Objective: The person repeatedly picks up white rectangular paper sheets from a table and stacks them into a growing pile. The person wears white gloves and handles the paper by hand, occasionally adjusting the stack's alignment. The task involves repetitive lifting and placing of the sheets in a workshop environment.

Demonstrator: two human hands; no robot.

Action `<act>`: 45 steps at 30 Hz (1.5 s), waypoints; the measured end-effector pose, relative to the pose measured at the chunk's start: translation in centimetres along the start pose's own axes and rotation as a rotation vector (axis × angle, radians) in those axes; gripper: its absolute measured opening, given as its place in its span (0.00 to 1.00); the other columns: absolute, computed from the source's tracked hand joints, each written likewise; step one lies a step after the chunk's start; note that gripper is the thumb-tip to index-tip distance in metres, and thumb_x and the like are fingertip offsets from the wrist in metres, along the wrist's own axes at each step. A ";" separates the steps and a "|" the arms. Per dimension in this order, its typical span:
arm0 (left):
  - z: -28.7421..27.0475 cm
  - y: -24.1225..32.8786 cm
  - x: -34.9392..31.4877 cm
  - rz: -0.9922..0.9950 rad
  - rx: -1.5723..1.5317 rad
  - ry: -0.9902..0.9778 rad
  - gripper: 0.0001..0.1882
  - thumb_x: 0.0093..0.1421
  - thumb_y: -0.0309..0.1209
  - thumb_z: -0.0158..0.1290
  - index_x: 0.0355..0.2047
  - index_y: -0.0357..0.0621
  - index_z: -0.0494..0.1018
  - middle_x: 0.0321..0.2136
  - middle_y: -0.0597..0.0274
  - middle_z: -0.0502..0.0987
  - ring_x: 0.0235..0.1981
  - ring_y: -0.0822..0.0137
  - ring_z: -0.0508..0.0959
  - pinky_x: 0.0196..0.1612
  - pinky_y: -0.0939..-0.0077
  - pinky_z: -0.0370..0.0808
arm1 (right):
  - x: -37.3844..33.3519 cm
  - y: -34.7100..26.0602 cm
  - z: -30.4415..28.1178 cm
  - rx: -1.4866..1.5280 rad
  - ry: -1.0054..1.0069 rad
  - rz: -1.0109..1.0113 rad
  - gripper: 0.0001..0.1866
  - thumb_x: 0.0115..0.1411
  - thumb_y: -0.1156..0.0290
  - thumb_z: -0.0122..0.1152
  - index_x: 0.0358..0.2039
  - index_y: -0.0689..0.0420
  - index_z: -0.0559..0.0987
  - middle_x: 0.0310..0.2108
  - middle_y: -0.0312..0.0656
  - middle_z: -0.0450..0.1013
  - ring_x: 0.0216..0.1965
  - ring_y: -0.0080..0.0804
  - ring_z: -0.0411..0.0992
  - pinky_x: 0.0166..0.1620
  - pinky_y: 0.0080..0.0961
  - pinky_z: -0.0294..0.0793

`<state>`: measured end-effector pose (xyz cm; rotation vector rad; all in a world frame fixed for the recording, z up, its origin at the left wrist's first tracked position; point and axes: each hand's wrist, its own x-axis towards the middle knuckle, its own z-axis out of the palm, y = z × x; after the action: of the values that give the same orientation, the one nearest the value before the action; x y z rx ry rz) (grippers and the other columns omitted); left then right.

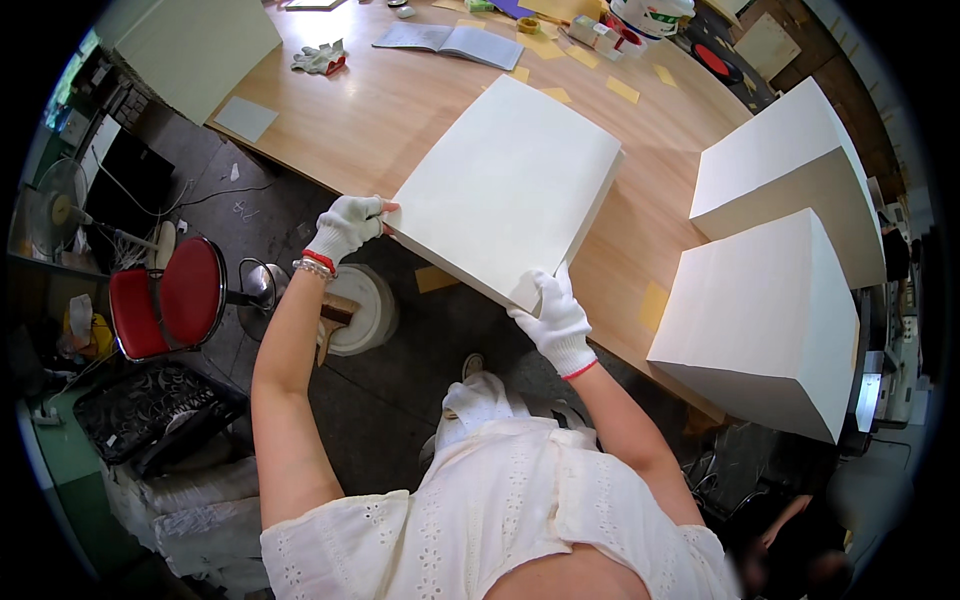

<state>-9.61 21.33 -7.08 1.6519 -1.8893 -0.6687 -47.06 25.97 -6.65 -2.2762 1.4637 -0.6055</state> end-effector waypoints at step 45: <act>24.6 75.3 2.4 1.338 0.369 -0.375 0.25 0.40 0.16 0.61 0.42 0.35 0.71 0.48 0.46 0.73 0.49 0.51 0.75 0.49 0.66 0.75 | -34.6 30.2 -39.9 1.123 1.360 0.237 0.15 0.63 0.73 0.52 0.50 0.62 0.70 0.39 0.39 0.71 0.39 0.23 0.72 0.46 0.22 0.75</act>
<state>-81.23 28.87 26.03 0.1005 -2.8777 -0.0253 -104.16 42.79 5.79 -0.6544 1.1409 -2.3437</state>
